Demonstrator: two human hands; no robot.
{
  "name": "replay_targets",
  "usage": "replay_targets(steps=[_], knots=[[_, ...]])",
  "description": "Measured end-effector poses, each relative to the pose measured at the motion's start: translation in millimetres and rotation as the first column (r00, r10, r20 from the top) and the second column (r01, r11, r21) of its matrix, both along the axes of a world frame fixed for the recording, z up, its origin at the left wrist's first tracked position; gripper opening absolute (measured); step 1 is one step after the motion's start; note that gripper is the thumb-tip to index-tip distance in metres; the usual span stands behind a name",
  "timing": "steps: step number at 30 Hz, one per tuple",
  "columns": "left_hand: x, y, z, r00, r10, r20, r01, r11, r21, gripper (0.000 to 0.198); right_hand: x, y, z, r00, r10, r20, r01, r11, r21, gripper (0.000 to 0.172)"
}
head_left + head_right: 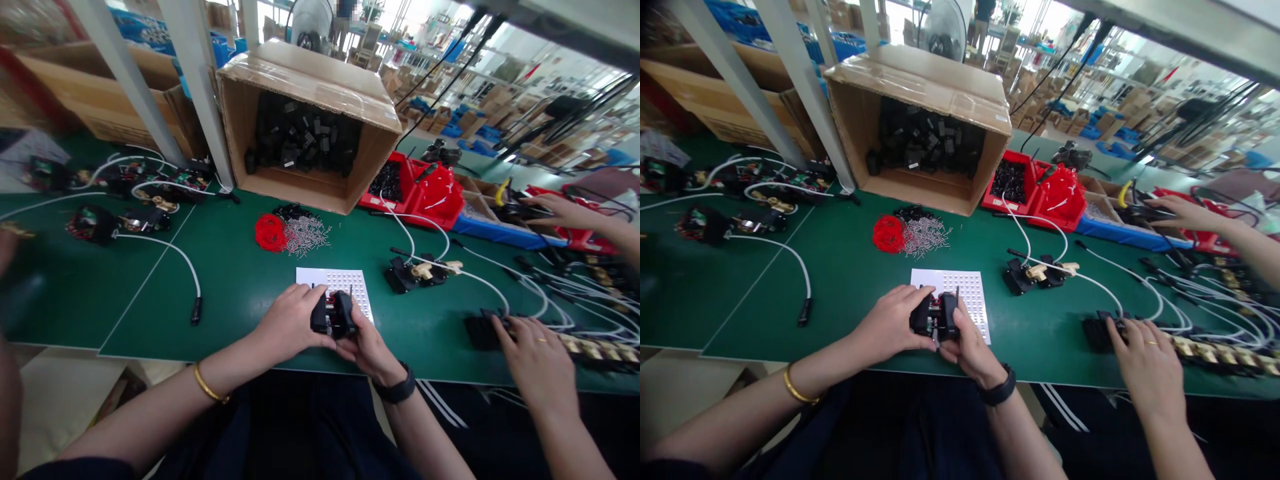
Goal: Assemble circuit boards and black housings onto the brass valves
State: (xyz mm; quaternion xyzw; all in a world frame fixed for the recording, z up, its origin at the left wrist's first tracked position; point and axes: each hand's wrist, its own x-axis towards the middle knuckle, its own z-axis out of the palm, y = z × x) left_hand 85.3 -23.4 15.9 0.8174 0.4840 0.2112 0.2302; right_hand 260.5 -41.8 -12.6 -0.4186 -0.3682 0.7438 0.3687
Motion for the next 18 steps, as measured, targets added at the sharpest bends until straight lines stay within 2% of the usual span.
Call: replay_targets(steps=[2,4,10,12,14,16,18], knots=[[2.8,-0.6,3.1,1.0,0.002,-0.023,-0.002,1.0,-0.011,0.084,1.4,0.1,-1.2,0.998,-0.01,-0.054,0.008,0.999,-0.034,0.05],[5.8,-1.4,5.6,0.999,0.005,-0.037,-0.005,1.0,-0.009,0.082,2.7,-1.0,0.4,0.999,-0.008,-0.037,0.007,0.999,-0.031,0.052],[7.6,-3.3,6.3,0.999,0.009,-0.043,-0.009,1.0,0.014,0.078,2.3,-8.5,9.8,0.978,-0.01,0.209,-0.019,0.991,0.136,0.061],[6.7,-5.1,3.5,1.0,0.028,-0.009,-0.028,1.0,0.011,0.081,-0.3,-9.8,11.4,0.943,-0.072,0.324,-0.021,0.962,0.274,0.056],[6.4,-7.3,0.0,0.998,0.04,0.055,-0.041,0.999,0.019,0.084,-4.1,-10.2,13.1,0.899,-0.132,0.417,-0.058,0.909,0.414,0.048],[5.8,-8.5,-3.4,0.992,0.032,0.126,-0.038,0.998,0.042,0.086,-8.5,-9.9,15.6,0.865,-0.16,0.475,-0.113,0.861,0.496,0.044],[3.9,-7.0,-6.9,0.981,0.021,0.193,-0.033,0.998,0.059,0.08,-12.3,-8.6,18.7,0.839,-0.192,0.509,-0.131,0.837,0.532,0.044]])
